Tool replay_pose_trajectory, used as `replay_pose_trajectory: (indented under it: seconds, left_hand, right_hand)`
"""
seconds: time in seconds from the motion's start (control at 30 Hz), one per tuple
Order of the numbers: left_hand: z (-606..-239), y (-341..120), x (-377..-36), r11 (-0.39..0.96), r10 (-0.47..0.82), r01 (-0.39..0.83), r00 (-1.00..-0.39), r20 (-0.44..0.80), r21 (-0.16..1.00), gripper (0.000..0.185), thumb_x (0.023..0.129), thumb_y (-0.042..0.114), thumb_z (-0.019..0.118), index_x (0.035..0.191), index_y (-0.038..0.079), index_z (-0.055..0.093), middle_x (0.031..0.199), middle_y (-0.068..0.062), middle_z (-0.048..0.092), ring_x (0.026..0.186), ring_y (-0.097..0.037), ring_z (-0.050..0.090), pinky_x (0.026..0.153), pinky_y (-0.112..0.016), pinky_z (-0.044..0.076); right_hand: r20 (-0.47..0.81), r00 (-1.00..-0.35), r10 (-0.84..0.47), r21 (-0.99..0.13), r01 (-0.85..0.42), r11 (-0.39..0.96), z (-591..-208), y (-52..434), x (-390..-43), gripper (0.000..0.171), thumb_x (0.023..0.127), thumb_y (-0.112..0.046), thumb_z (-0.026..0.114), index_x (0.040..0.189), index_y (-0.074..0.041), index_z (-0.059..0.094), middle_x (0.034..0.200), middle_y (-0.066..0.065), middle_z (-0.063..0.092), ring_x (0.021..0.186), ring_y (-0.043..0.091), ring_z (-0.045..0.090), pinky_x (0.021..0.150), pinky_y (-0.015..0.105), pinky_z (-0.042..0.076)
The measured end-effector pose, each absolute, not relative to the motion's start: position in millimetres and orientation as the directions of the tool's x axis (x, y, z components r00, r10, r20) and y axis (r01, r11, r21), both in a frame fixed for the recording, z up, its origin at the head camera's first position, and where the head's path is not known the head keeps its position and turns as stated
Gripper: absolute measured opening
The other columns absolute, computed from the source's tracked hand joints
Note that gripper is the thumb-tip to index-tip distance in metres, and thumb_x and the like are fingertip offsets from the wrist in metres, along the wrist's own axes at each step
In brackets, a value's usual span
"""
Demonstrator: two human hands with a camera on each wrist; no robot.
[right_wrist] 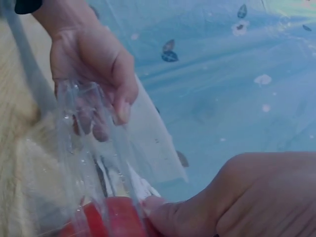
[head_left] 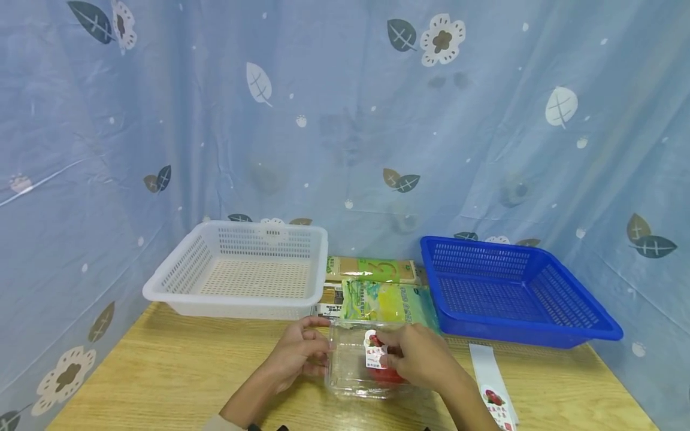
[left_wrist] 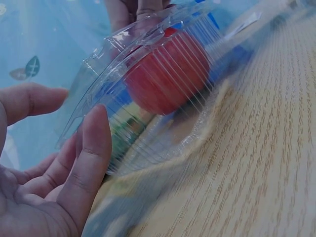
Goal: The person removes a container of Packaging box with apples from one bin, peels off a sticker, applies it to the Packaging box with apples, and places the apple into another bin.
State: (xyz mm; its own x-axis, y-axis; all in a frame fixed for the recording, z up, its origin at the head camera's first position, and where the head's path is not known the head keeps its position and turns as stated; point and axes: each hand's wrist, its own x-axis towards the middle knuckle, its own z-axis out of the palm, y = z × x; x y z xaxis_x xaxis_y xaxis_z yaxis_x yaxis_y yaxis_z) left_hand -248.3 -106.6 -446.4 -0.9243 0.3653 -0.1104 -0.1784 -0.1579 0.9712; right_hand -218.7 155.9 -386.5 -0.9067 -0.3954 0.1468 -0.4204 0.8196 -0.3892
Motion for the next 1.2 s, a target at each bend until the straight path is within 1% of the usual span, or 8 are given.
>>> replay_pose_trajectory:
  seconds: [0.13,0.2,0.37,0.53,0.67,0.83,1.1,1.2]
  left_hand:
    - [-446.2,-106.5,-249.0,-0.158,0.367,-0.178,-0.924,-0.109,0.971,0.066,0.083,0.003,0.072,0.14,-0.004,0.04,0.087,-0.006,0.062,0.066,-0.014,0.061,0.06,-0.033,0.062]
    - [-446.5,-107.0,-249.1,-0.155,0.368,-0.178,-0.923,-0.111,0.972,0.066,0.083,0.003,0.072,0.14,-0.004,0.039,0.088,-0.006,0.062,0.066,-0.015,0.061,0.061,-0.032,0.062]
    - [-447.2,-108.9,-249.0,-0.149,0.38,-0.182,-0.918,-0.113,0.972,0.067,0.084,0.003,0.071,0.142,-0.005,0.038,0.09,-0.007,0.063,0.068,-0.015,0.061,0.061,-0.031,0.062]
    - [-447.8,-110.0,-248.1,-0.143,0.406,-0.195,-0.906,-0.122,0.97,0.067,0.087,0.007,0.072,0.143,-0.005,0.036,0.094,-0.009,0.064,0.067,-0.015,0.062,0.058,-0.03,0.061]
    - [-446.5,-110.0,-247.2,-0.113,0.413,-0.191,-0.902,-0.129,0.975,0.069,0.088,0.011,0.073,0.144,-0.003,0.036,0.096,-0.011,0.064,0.066,-0.015,0.063,0.056,-0.029,0.061]
    - [-440.0,-109.8,-246.1,-0.058,0.405,-0.171,-0.904,-0.133,0.984,0.069,0.09,0.017,0.073,0.145,-0.002,0.036,0.099,-0.012,0.062,0.068,-0.016,0.063,0.054,-0.027,0.06]
    - [-432.9,-110.5,-243.0,-0.021,0.431,-0.158,-0.893,-0.133,0.987,0.077,0.086,0.015,0.076,0.147,-0.002,0.032,0.098,-0.013,0.062,0.065,-0.02,0.067,0.055,-0.031,0.062]
    - [-432.8,-110.6,-241.8,-0.018,0.441,-0.159,-0.887,-0.135,0.987,0.084,0.083,0.014,0.079,0.149,-0.002,0.029,0.101,-0.016,0.061,0.065,-0.021,0.067,0.056,-0.034,0.062]
  right_hand:
    - [0.139,-0.881,-0.452,-0.479,-0.459,0.748,-384.1,160.3,-219.9,0.043,0.081,-0.011,0.083,0.122,-0.007,0.074,0.094,0.005,0.075,0.063,0.003,0.048,0.054,0.024,0.045]
    - [0.136,-0.862,-0.488,-0.536,-0.478,0.696,-384.0,163.0,-222.5,0.033,0.08,-0.005,0.082,0.113,-0.004,0.077,0.086,0.007,0.074,0.062,0.002,0.048,0.055,0.023,0.047]
    - [0.142,-0.846,-0.514,-0.635,-0.476,0.608,-384.6,172.2,-226.9,0.023,0.078,0.002,0.081,0.1,0.001,0.078,0.068,-0.004,0.061,0.058,0.002,0.047,0.051,0.021,0.047]
    - [0.182,-0.881,-0.436,-0.676,-0.434,0.596,-381.8,184.2,-224.9,0.016,0.083,-0.007,0.079,0.098,-0.004,0.08,0.081,-0.006,0.07,0.065,0.006,0.055,0.055,0.025,0.052]
    - [0.269,-0.906,-0.326,-0.694,-0.417,0.587,-377.8,195.8,-223.0,0.006,0.088,-0.008,0.076,0.092,-0.009,0.079,0.077,-0.005,0.069,0.063,0.007,0.056,0.053,0.026,0.052]
    - [0.427,-0.891,-0.152,-0.668,-0.424,0.612,-371.8,214.0,-222.6,0.009,0.088,-0.003,0.075,0.091,-0.012,0.078,0.071,-0.005,0.067,0.055,0.007,0.051,0.045,0.024,0.046]
    - [0.54,-0.81,0.23,-0.67,-0.247,0.7,-367.6,248.0,-224.1,0.007,0.093,-0.011,0.073,0.096,-0.008,0.078,0.074,0.005,0.068,0.059,0.01,0.052,0.049,0.024,0.04]
    - [0.53,-0.739,0.415,-0.73,-0.149,0.667,-374.5,261.3,-229.4,0.01,0.093,-0.011,0.071,0.096,-0.004,0.077,0.07,0.005,0.066,0.056,0.008,0.05,0.062,0.028,0.04]
